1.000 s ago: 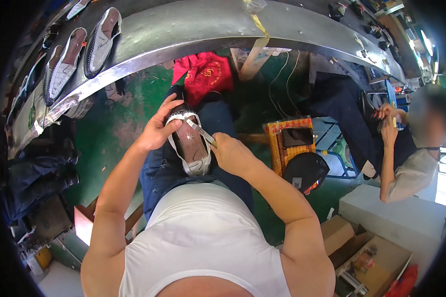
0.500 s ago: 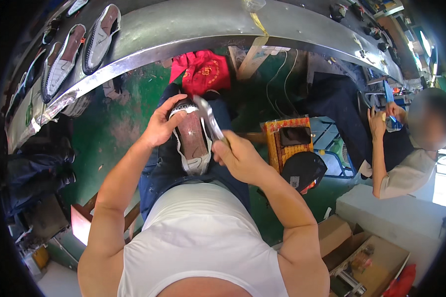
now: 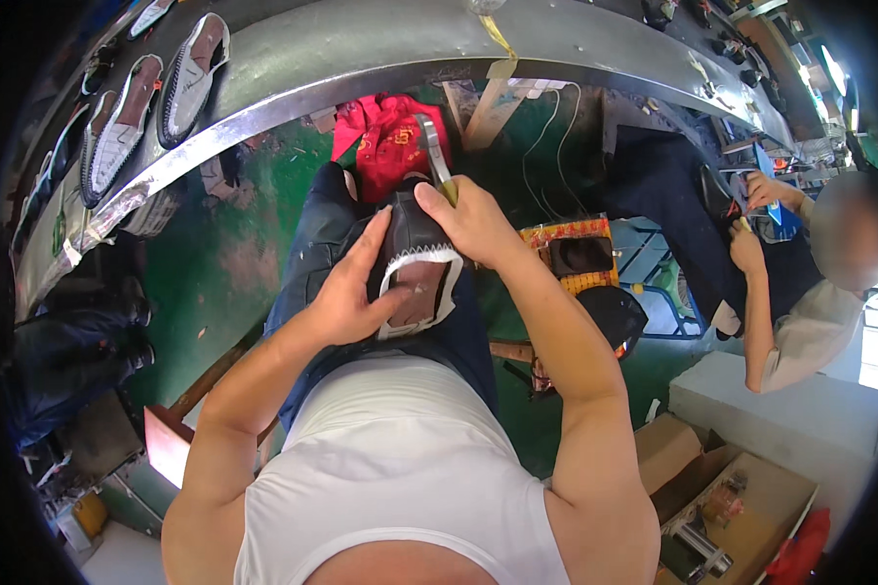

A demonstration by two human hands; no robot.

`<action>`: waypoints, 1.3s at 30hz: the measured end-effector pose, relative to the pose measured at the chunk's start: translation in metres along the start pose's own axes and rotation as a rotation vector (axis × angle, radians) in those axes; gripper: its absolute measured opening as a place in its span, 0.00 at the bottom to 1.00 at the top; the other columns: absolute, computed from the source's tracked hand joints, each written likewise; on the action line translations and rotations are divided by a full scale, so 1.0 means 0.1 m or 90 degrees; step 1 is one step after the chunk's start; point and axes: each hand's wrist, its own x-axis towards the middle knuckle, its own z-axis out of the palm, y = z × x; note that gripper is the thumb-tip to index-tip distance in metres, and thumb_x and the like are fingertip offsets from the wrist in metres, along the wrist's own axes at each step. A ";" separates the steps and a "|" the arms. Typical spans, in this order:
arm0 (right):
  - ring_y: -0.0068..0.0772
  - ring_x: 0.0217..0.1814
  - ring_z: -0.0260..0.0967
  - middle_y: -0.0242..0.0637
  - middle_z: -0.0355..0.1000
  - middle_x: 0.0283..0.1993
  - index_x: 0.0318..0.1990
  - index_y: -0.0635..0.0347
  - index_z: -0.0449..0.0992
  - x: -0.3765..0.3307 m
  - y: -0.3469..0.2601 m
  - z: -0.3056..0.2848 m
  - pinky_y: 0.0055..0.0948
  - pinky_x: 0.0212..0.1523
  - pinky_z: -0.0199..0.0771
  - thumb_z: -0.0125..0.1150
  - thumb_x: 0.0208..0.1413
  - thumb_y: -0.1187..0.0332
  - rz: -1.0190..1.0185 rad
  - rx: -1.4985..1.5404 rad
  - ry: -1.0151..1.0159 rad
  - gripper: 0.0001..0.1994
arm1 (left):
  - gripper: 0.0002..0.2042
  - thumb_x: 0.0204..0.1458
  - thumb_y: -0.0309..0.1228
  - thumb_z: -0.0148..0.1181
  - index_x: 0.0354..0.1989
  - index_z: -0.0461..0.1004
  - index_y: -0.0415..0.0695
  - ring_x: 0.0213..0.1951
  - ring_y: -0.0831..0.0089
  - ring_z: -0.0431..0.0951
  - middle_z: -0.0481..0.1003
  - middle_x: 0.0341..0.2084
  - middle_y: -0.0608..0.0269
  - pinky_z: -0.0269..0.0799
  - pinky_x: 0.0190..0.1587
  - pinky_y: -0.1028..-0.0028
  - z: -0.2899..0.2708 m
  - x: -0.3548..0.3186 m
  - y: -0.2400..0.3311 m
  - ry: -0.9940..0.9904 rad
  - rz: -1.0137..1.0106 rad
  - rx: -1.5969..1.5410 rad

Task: Using pliers to pull and secure shoe uppers over lasts on a conveyor belt.

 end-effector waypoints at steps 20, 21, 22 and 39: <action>0.28 0.46 0.66 0.36 0.69 0.43 0.53 0.67 0.66 0.35 0.15 0.07 0.29 0.50 0.68 0.75 0.46 0.57 -0.163 -0.010 -0.197 0.32 | 0.47 0.44 0.17 0.49 0.76 0.33 0.45 0.63 0.72 0.61 0.58 0.67 0.54 0.58 0.63 0.75 -0.28 0.08 -0.44 -0.159 -0.189 -0.198; 0.28 0.46 0.66 0.36 0.69 0.43 0.53 0.67 0.66 0.30 0.09 0.04 0.29 0.50 0.68 0.75 0.46 0.57 -0.163 -0.011 -0.198 0.32 | 0.45 0.47 0.22 0.53 0.75 0.36 0.43 0.67 0.66 0.56 0.55 0.69 0.51 0.54 0.66 0.72 -0.29 0.05 -0.44 -0.150 -0.150 -0.179; 0.28 0.48 0.66 0.38 0.70 0.45 0.53 0.67 0.66 0.26 0.03 0.03 0.29 0.51 0.68 0.75 0.45 0.58 -0.140 -0.025 -0.202 0.33 | 0.44 0.50 0.27 0.56 0.74 0.38 0.40 0.72 0.60 0.51 0.52 0.71 0.49 0.50 0.69 0.68 -0.30 0.03 -0.44 -0.141 -0.112 -0.160; 0.32 0.64 0.63 0.49 0.63 0.66 0.51 0.57 0.63 -0.76 0.14 -0.25 0.32 0.65 0.60 0.82 0.30 0.77 -0.072 0.209 -0.202 0.38 | 0.18 0.61 0.36 0.59 0.56 0.72 0.42 0.48 0.77 0.73 0.75 0.44 0.68 0.70 0.49 0.75 -0.12 -0.12 -0.51 -0.066 -0.421 -0.621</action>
